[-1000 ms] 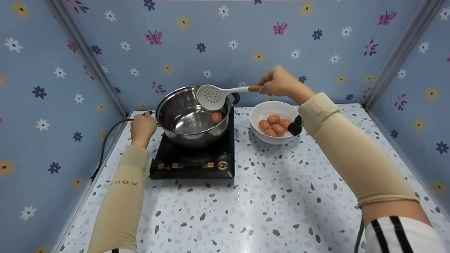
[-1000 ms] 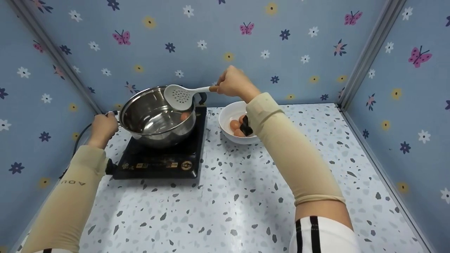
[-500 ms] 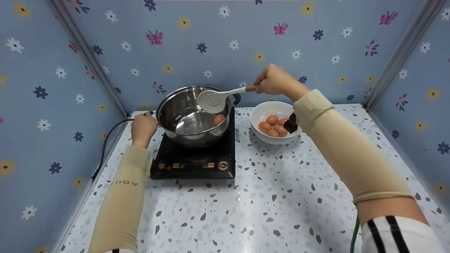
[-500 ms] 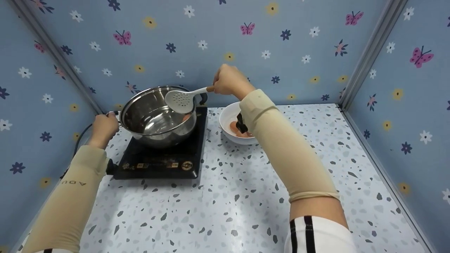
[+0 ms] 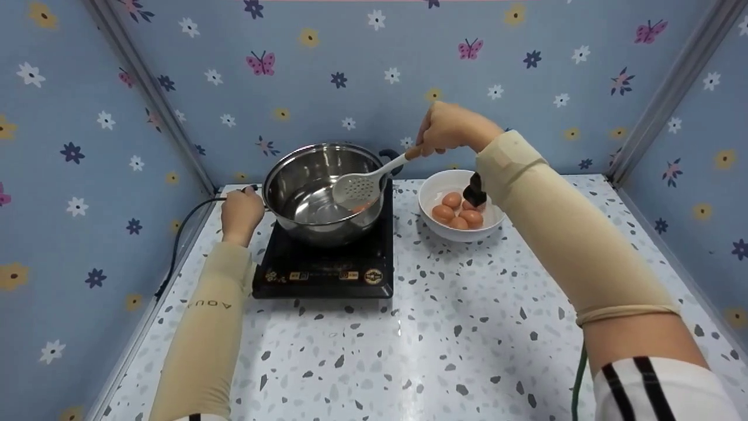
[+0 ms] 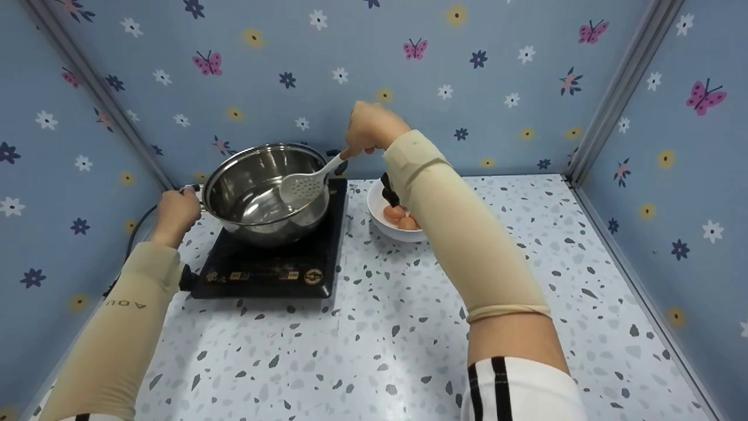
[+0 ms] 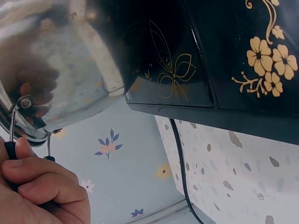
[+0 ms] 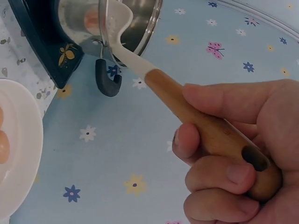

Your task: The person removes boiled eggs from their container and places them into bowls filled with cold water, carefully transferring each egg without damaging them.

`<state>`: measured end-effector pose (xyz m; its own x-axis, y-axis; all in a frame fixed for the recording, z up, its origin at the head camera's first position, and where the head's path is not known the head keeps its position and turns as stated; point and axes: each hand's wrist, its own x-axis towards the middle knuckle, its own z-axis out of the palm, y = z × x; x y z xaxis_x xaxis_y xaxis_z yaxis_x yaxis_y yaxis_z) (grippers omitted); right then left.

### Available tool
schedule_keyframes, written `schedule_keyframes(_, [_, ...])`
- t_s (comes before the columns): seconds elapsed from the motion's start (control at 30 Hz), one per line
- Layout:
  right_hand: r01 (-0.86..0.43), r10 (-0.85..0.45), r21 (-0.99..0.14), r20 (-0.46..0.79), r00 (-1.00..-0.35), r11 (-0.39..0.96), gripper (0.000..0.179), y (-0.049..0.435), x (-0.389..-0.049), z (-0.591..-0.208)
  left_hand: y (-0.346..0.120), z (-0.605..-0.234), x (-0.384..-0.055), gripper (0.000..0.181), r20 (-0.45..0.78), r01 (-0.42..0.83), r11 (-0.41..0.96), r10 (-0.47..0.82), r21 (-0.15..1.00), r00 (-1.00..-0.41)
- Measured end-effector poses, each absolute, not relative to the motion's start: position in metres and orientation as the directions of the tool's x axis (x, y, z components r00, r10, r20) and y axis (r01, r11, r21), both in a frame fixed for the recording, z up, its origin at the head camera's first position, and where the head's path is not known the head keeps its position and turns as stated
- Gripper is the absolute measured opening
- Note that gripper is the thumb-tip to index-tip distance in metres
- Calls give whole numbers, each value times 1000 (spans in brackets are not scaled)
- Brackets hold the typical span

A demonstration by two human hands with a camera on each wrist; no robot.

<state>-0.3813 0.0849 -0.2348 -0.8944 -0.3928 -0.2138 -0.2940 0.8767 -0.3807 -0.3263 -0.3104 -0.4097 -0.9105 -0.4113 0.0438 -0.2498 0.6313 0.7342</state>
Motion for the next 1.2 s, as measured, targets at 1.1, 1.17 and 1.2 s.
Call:
schedule_keyframes(1.1, [-147, -473, -551, -513, -716, 821, 22, 72, -399, -247, -310, -406, -327, 61, 42, -268, 646, -422, 714, -906])
schedule_keyframes(1.17, [-122, -484, -586, -516, -707, 801, 22, 74, -400, -254, -310, -407, -327, 61, 40, -267, 645, -419, 716, -907])
schedule_keyframes(1.2, [-108, -489, -603, -514, -705, 790, 23, 75, -400, -258, -310, -408, -328, 61, 43, -264, 647, -418, 715, -907])
